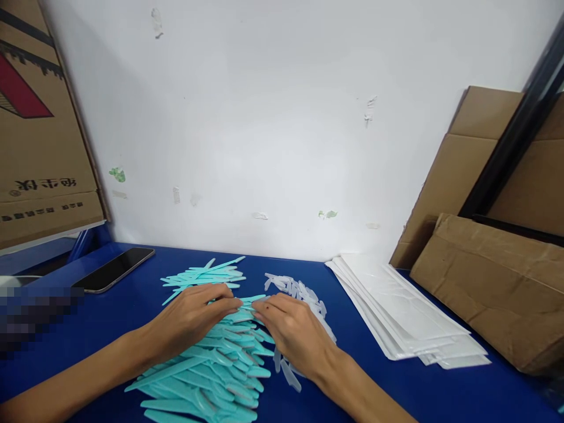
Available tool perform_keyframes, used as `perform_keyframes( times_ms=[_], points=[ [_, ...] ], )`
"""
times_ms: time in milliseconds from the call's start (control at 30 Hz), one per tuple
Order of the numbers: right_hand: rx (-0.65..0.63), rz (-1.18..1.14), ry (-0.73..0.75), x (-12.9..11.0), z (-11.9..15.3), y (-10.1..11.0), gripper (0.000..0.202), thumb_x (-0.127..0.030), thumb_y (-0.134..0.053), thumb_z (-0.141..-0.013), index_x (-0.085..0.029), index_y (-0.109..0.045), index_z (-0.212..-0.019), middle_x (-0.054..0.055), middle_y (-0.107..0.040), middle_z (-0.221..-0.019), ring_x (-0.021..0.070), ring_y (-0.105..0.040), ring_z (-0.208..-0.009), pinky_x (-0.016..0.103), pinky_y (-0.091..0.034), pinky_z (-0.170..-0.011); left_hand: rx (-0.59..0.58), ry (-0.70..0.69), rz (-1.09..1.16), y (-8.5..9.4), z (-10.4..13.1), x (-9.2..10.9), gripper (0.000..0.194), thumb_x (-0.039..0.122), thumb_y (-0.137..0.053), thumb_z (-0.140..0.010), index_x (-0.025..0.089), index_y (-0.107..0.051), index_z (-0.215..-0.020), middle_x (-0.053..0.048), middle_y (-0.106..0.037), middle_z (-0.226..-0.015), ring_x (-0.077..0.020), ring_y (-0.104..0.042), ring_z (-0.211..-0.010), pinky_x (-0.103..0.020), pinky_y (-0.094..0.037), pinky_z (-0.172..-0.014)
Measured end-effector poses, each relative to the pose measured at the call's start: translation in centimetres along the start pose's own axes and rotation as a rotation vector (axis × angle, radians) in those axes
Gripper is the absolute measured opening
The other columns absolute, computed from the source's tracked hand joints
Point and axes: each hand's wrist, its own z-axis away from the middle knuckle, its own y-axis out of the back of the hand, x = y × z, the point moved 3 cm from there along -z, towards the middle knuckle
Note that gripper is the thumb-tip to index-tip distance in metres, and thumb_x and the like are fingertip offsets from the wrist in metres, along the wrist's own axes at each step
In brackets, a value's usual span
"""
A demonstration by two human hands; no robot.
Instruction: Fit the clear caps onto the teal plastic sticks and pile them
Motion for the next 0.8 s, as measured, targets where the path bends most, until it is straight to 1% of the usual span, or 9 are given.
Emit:
perform_keyframes(
  times_ms=[133,233,333,400,467,533,600,700,800],
  points=[
    [-0.011,0.041,-0.004,-0.1,-0.2,0.2,0.026,-0.024,-0.048,-0.105,-0.018,-0.068,-0.121,0.008,-0.076,-0.096,0.0202,-0.071,-0.086,0.032,-0.058,-0.076,-0.017,-0.006,-0.057,0.2,-0.3,0.0,0.025,0.004,-0.044,-0.098,0.018,-0.061,-0.111,-0.003,-0.062,-0.086,-0.0156,-0.052,-0.07,-0.027,-0.039,-0.061],
    [-0.044,0.209,-0.014,0.4,-0.5,0.6,0.027,-0.025,-0.05,-0.105,-0.017,-0.066,-0.125,0.01,-0.076,-0.105,0.0247,-0.07,-0.094,0.04,-0.055,-0.083,-0.052,0.035,-0.092,0.1,-0.3,-1.1,0.03,0.002,-0.041,-0.098,0.018,-0.061,-0.112,-0.006,-0.064,-0.094,-0.0183,-0.055,-0.08,-0.032,-0.043,-0.072],
    [-0.057,0.388,-0.101,2.0,-0.6,1.5,0.029,-0.024,-0.048,-0.104,-0.017,-0.064,-0.127,0.012,-0.073,-0.114,0.0282,-0.068,-0.101,0.045,-0.052,-0.086,-0.09,0.162,-0.137,0.1,0.3,-3.5,0.033,0.004,-0.038,-0.1,0.018,-0.061,-0.118,-0.008,-0.067,-0.101,-0.022,-0.058,-0.089,-0.038,-0.044,-0.081],
    [-0.071,0.468,-0.177,3.7,-0.4,2.1,0.026,-0.023,-0.047,-0.104,-0.018,-0.069,-0.118,0.012,-0.071,-0.115,0.0293,-0.066,-0.102,0.047,-0.051,-0.087,-0.115,0.24,-0.151,0.2,0.9,-5.6,0.029,0.011,-0.04,-0.102,0.016,-0.064,-0.118,-0.01,-0.068,-0.1,-0.0238,-0.059,-0.089,-0.038,-0.044,-0.079],
    [-0.089,0.515,-0.254,5.6,0.0,2.5,0.024,-0.024,-0.05,-0.102,-0.018,-0.071,-0.111,0.012,-0.071,-0.115,0.03,-0.065,-0.101,0.047,-0.05,-0.088,-0.137,0.294,-0.147,0.2,1.7,-7.5,0.03,0.014,-0.04,-0.102,0.015,-0.066,-0.116,-0.011,-0.07,-0.101,-0.0249,-0.06,-0.093,-0.038,-0.044,-0.08],
    [-0.121,0.521,-0.283,6.9,0.4,2.5,0.023,-0.023,-0.051,-0.102,-0.019,-0.072,-0.11,0.011,-0.071,-0.114,0.0296,-0.066,-0.101,0.047,-0.05,-0.088,-0.17,0.346,-0.146,0.1,2.5,-9.1,0.03,0.016,-0.04,-0.103,0.017,-0.068,-0.113,-0.01,-0.071,-0.099,-0.0253,-0.062,-0.093,-0.038,-0.044,-0.08],
    [-0.162,0.491,-0.257,7.5,0.7,2.1,0.023,-0.021,-0.051,-0.102,-0.019,-0.072,-0.111,0.01,-0.073,-0.113,0.0283,-0.066,-0.104,0.045,-0.049,-0.09,-0.233,0.385,-0.15,-0.2,3.2,-10.0,0.03,0.016,-0.04,-0.102,0.017,-0.069,-0.113,-0.01,-0.072,-0.097,-0.0259,-0.063,-0.092,-0.038,-0.044,-0.079],
    [-0.234,0.428,-0.193,7.3,0.9,1.3,0.023,-0.02,-0.051,-0.103,-0.019,-0.071,-0.115,0.009,-0.075,-0.11,0.0265,-0.066,-0.107,0.043,-0.048,-0.092,-0.281,0.397,-0.148,-0.5,3.5,-10.2,0.028,0.016,-0.044,-0.1,0.017,-0.069,-0.112,-0.011,-0.071,-0.099,-0.0273,-0.062,-0.094,-0.039,-0.046,-0.082],
    [-0.263,0.413,-0.19,6.8,0.9,0.6,0.02,-0.021,-0.056,-0.101,-0.02,-0.072,-0.113,0.008,-0.076,-0.105,0.0257,-0.068,-0.103,0.041,-0.047,-0.092,-0.236,0.363,-0.111,-0.3,2.9,-9.1,0.025,0.019,-0.047,-0.1,0.017,-0.071,-0.108,-0.012,-0.069,-0.105,-0.0282,-0.06,-0.101,-0.04,-0.047,-0.087]
  ],
)
